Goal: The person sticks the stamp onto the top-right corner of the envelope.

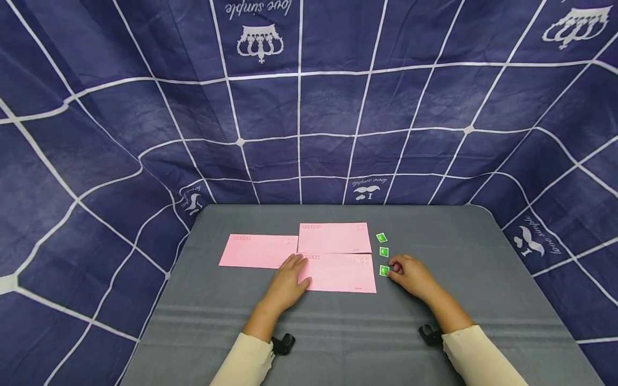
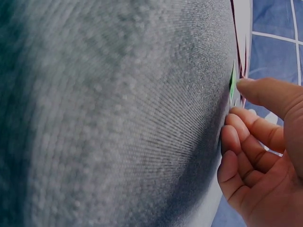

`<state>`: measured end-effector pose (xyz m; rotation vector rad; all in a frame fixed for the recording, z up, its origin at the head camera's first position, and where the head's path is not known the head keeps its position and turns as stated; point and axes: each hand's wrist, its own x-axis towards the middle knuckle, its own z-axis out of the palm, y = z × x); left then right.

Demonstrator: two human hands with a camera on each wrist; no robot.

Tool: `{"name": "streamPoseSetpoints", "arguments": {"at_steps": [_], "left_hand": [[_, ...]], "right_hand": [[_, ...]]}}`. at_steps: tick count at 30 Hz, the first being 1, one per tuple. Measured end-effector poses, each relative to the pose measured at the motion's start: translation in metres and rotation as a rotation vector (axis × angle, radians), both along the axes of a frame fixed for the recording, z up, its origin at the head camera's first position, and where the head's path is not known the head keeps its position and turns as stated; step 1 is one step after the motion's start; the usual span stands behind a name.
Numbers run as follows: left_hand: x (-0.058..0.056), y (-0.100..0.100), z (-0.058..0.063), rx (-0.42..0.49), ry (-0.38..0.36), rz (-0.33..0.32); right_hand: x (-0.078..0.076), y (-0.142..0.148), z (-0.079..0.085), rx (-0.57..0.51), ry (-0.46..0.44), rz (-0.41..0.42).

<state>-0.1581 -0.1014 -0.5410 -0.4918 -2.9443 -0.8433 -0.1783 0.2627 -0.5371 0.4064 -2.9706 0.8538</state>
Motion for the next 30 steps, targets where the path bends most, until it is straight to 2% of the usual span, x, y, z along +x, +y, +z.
{"name": "streamPoseSetpoints", "arguments": {"at_steps": [6,15,25,30], "left_hand": [[0.0025,0.0004,-0.0024,-0.048,-0.001,-0.028],[0.0033,0.0016,-0.0025,-0.061,0.007,-0.041],[0.0046,0.0009,-0.0026,-0.074,-0.005,-0.046],[0.0045,0.0004,-0.0016,-0.079,-0.01,-0.041]], "right_hand": [[-0.001,-0.0022,-0.0025,0.006,-0.01,-0.004],[-0.0034,-0.0014,-0.0039,-0.036,-0.018,-0.019],[-0.0034,-0.0019,-0.0017,-0.057,0.013,-0.044],[-0.0039,-0.0016,0.0008,-0.107,-0.007,-0.048]]}}
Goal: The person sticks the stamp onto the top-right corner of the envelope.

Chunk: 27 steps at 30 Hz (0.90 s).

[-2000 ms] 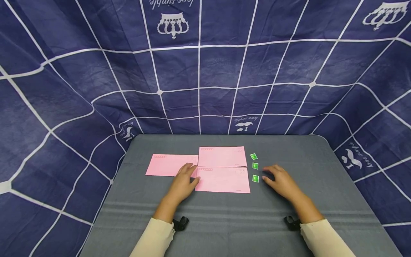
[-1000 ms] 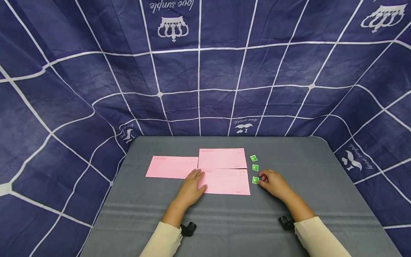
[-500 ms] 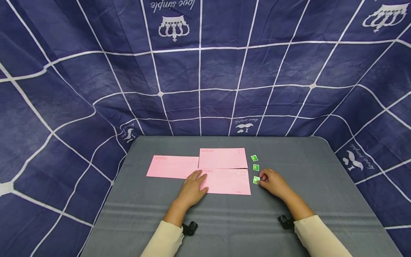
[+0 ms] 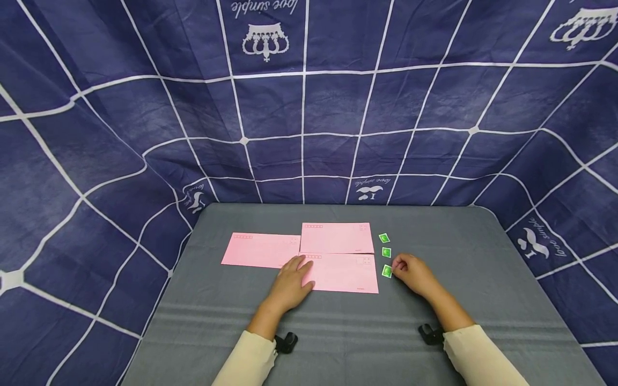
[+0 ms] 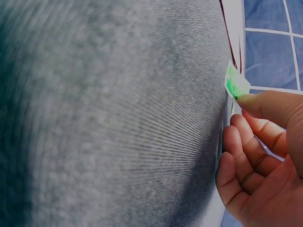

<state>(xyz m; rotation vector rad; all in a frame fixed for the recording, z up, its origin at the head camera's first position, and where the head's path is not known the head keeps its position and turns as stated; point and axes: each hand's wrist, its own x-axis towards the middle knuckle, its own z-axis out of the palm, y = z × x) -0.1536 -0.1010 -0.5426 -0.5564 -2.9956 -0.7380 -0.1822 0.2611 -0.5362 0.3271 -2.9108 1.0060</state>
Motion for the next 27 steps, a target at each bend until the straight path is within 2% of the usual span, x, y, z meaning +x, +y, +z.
{"name": "streamPoseSetpoints", "arguments": {"at_steps": [10,18,27], "left_hand": [[-0.005,0.002,0.002,-0.013,-0.003,0.018],[-0.008,0.001,0.002,-0.02,-0.043,0.042],[-0.01,0.0,0.002,-0.026,-0.029,0.049]], "right_hand": [[-0.001,0.002,0.005,-0.084,-0.088,0.011],[0.0,-0.005,0.011,-0.11,-0.104,0.03],[-0.005,-0.015,0.015,-0.173,-0.121,0.082]]}}
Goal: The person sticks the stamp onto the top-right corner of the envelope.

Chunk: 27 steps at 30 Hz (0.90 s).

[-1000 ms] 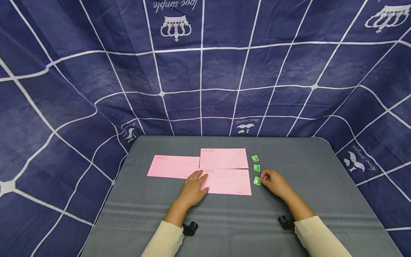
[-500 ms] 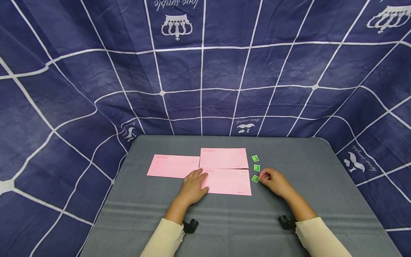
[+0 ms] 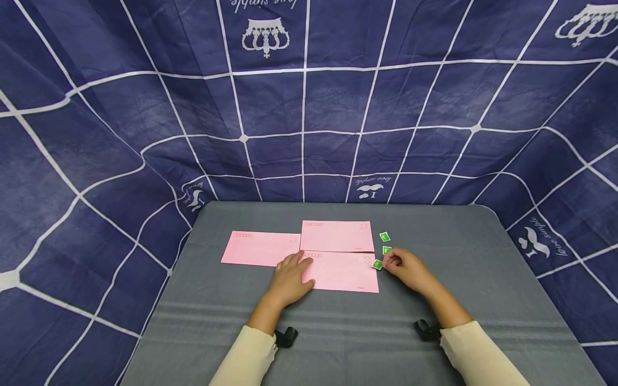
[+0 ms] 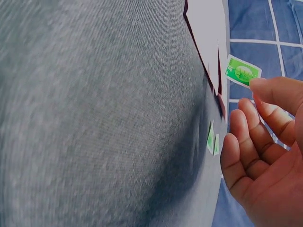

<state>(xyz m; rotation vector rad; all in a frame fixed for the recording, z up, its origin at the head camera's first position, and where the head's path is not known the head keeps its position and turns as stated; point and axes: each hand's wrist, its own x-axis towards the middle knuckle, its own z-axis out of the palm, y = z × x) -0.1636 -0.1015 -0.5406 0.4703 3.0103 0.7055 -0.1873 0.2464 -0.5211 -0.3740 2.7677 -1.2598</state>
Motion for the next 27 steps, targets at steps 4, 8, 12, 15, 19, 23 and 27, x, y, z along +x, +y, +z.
{"name": "streamPoseSetpoints", "arguments": {"at_steps": [4,8,12,15,19,23,27], "left_hand": [[0.0,0.0,0.0,-0.002,-0.003,-0.002],[0.0,0.0,0.001,0.002,-0.006,-0.002],[0.0,-0.001,0.001,-0.001,-0.015,-0.007],[0.0,-0.001,0.001,-0.019,-0.017,-0.015],[0.0,-0.001,0.001,-0.033,-0.019,-0.027],[0.001,0.0,0.001,-0.035,-0.019,-0.029],[0.002,0.0,0.002,-0.029,-0.022,-0.028]], "right_hand": [[-0.004,-0.004,0.0,0.001,-0.001,0.014],[-0.007,-0.009,0.0,0.011,0.002,0.032],[-0.011,-0.013,-0.001,-0.008,-0.001,0.056],[-0.015,-0.015,-0.002,-0.012,-0.003,0.067],[-0.019,-0.018,-0.004,0.002,-0.01,0.081],[-0.023,-0.021,-0.005,0.009,-0.025,0.102],[-0.025,-0.025,-0.004,0.01,-0.046,0.106]]}}
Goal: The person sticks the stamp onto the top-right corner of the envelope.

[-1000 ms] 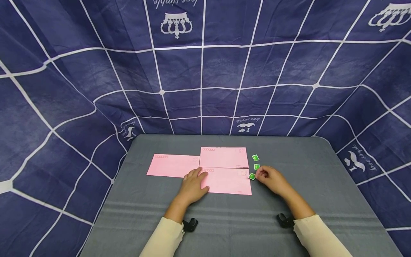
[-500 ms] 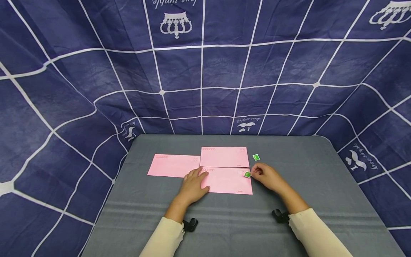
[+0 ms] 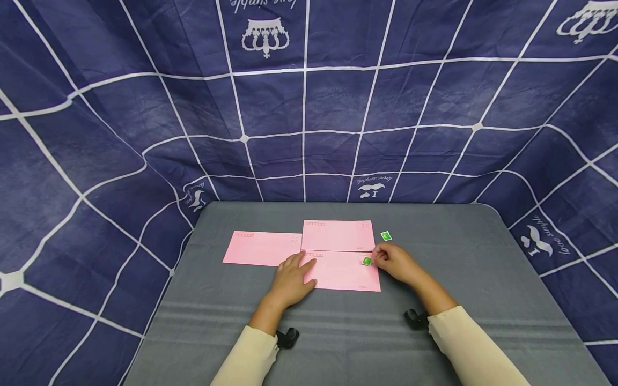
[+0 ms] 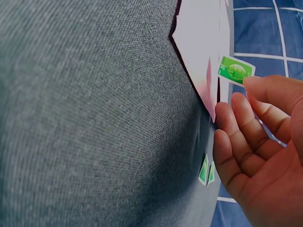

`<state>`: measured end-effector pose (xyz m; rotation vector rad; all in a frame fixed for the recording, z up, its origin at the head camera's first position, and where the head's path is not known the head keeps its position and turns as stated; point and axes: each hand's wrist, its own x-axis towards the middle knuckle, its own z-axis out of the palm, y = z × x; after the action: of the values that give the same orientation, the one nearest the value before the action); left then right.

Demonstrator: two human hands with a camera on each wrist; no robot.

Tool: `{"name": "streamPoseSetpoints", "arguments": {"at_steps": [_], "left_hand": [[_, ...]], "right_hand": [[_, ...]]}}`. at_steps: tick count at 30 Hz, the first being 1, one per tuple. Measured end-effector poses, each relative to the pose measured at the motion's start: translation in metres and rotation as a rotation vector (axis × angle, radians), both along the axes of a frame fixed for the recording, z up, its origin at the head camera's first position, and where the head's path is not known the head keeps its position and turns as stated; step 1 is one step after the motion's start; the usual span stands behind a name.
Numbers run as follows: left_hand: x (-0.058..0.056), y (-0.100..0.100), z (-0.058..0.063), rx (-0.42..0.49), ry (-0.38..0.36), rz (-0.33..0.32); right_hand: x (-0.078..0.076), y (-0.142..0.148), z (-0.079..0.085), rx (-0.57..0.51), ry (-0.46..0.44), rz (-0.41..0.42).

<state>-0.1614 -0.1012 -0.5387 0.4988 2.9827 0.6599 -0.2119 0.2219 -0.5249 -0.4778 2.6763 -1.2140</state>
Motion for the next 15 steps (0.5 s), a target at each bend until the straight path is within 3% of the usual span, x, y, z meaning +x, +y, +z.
{"name": "streamPoseSetpoints", "arguments": {"at_steps": [15], "left_hand": [[0.0015,-0.0002,0.0014,0.014,0.001,-0.007]], "right_hand": [[-0.0092,-0.0084,-0.0001,0.039,-0.015,0.015]]}}
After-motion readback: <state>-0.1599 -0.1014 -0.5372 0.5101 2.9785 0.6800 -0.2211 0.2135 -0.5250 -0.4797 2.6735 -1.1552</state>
